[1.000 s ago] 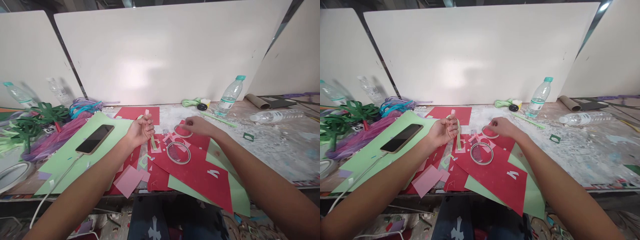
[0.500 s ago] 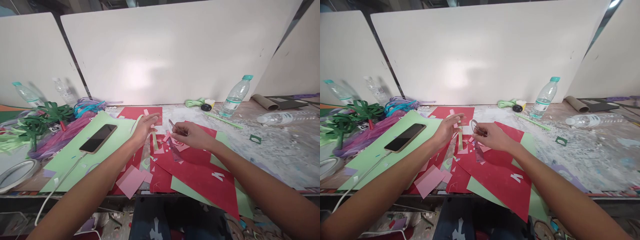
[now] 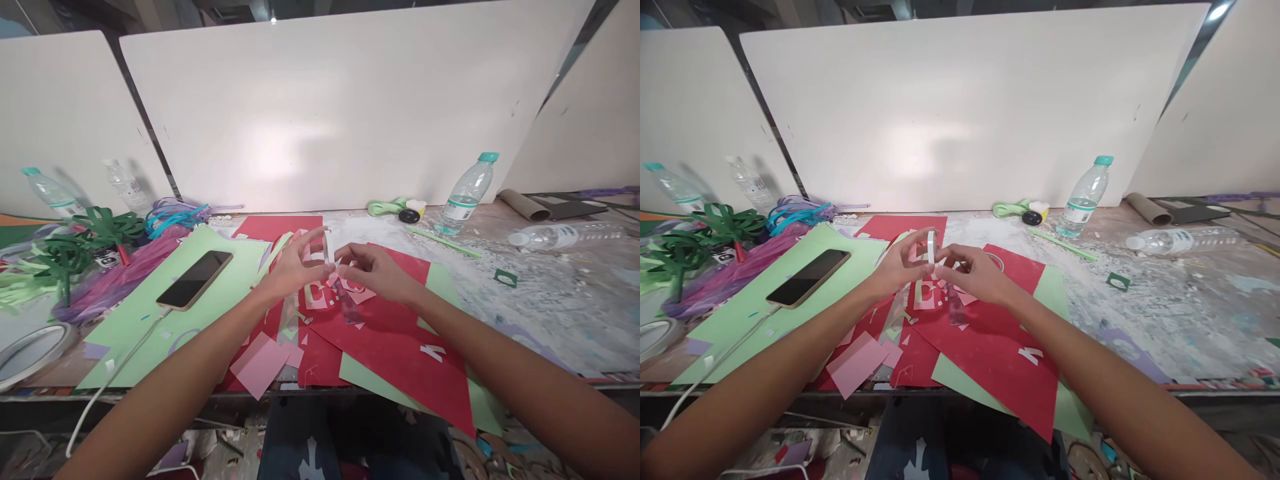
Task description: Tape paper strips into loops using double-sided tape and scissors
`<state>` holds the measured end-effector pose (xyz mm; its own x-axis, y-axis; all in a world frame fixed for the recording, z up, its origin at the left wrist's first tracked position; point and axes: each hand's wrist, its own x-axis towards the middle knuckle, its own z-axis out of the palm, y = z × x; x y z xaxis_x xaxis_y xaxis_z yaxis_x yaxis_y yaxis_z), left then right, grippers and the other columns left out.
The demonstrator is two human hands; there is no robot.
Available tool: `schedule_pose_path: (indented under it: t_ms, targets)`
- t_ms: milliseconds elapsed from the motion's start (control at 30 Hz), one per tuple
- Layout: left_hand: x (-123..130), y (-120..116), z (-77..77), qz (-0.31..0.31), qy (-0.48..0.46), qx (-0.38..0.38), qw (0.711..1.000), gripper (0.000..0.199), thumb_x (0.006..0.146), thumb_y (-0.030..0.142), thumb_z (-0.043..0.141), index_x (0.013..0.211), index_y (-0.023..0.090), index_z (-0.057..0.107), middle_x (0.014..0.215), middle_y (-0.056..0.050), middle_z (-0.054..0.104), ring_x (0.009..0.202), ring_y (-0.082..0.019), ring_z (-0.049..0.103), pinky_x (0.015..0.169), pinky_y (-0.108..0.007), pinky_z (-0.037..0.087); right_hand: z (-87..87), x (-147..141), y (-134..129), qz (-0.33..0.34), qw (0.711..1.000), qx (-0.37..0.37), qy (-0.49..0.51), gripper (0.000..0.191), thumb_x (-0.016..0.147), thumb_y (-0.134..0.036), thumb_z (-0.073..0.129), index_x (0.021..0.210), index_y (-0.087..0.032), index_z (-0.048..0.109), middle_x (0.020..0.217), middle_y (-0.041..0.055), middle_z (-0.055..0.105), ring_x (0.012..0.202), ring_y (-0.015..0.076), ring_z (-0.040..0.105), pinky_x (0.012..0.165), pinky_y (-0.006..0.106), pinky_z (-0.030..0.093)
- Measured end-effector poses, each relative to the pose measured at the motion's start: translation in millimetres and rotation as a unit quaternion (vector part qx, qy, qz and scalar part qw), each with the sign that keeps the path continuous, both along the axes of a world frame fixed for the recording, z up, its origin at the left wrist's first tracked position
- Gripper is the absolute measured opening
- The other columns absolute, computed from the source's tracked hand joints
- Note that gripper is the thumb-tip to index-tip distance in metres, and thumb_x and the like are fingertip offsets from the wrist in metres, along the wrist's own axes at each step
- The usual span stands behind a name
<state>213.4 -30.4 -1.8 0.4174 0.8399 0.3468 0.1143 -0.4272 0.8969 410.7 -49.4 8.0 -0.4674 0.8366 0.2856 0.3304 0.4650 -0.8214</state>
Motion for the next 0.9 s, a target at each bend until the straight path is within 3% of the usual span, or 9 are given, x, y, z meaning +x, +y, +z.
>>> schedule_pose_path:
  t_ms: [100, 200, 300, 433, 567, 700, 900]
  targets:
    - [3.9, -6.9, 0.7, 0.021, 0.074, 0.097, 0.992, 0.070, 0.068, 0.027, 0.071, 0.133, 0.029, 0.045, 0.141, -0.006, 0.043, 0.129, -0.030, 0.039, 0.104, -0.045, 0.037, 1.3, 2.9, 2.8, -0.023, 0.996, -0.057, 0.063, 0.034, 0.080, -0.051, 0.058, 0.093, -0.019, 0.059, 0.067, -0.0008, 0.051, 0.053, 0.0099, 0.041, 0.047, 0.024, 0.031]
    - [6.3, -12.0, 1.9, 0.024, 0.094, 0.134, 0.986, 0.069, 0.070, 0.026, 0.069, 0.134, 0.029, 0.045, 0.142, -0.006, 0.043, 0.131, -0.028, 0.037, 0.109, -0.044, 0.030, -0.5, 3.4, 5.6, -0.044, 0.991, -0.105, 0.075, 0.037, 0.077, -0.053, 0.060, 0.089, -0.019, 0.058, 0.061, -0.0031, 0.045, 0.049, 0.0087, 0.037, 0.043, 0.023, 0.029]
    - [5.2, -11.0, 2.6, 0.020, 0.063, 0.098, 0.993, 0.073, 0.070, 0.028, 0.071, 0.136, 0.030, 0.042, 0.145, -0.006, 0.038, 0.134, -0.029, 0.033, 0.108, -0.045, 0.031, -3.0, 1.4, 6.4, -0.041, 0.992, -0.091, 0.075, 0.033, 0.075, -0.050, 0.063, 0.082, -0.019, 0.056, 0.065, -0.0018, 0.049, 0.052, 0.0097, 0.042, 0.045, 0.024, 0.033]
    - [1.4, -5.2, 2.4, 0.023, -0.009, -0.009, 1.000, 0.073, 0.071, 0.036, 0.072, 0.137, 0.034, 0.039, 0.150, -0.005, 0.027, 0.136, -0.032, 0.028, 0.100, -0.044, 0.041, -4.6, -3.1, 2.5, -0.006, 0.998, -0.040, 0.040, 0.025, 0.077, -0.043, 0.063, 0.074, -0.019, 0.057, 0.066, -0.0016, 0.052, 0.055, 0.0099, 0.044, 0.050, 0.025, 0.034]
    - [0.4, -3.0, 2.4, 0.023, -0.011, -0.035, 0.999, 0.070, 0.072, 0.037, 0.071, 0.135, 0.030, 0.042, 0.145, -0.008, 0.035, 0.130, -0.032, 0.038, 0.099, -0.043, 0.042, -4.6, -4.7, -1.5, 0.003, 0.999, -0.050, -0.002, 0.022, 0.080, -0.041, 0.060, 0.079, -0.019, 0.061, 0.062, -0.0024, 0.052, 0.051, 0.0089, 0.043, 0.046, 0.024, 0.031]
    - [1.7, -5.8, 3.4, 0.021, 0.000, 0.023, 1.000, 0.070, 0.069, 0.032, 0.072, 0.133, 0.030, 0.044, 0.143, -0.008, 0.038, 0.130, -0.031, 0.037, 0.096, -0.041, 0.044, -3.0, -2.1, -0.2, 0.024, 0.996, -0.079, 0.036, 0.023, 0.079, -0.040, 0.061, 0.086, -0.018, 0.061, 0.071, 0.0001, 0.057, 0.057, 0.0100, 0.049, 0.050, 0.024, 0.035]
    - [4.2, -10.7, 2.6, 0.039, 0.096, 0.132, 0.986, 0.074, 0.066, 0.028, 0.072, 0.134, 0.030, 0.044, 0.142, -0.006, 0.041, 0.130, -0.031, 0.036, 0.108, -0.047, 0.030, -2.3, 0.7, 3.0, -0.006, 0.992, -0.101, 0.070, 0.027, 0.081, -0.045, 0.057, 0.081, -0.018, 0.057, 0.060, -0.0036, 0.047, 0.048, 0.0079, 0.038, 0.047, 0.024, 0.031]
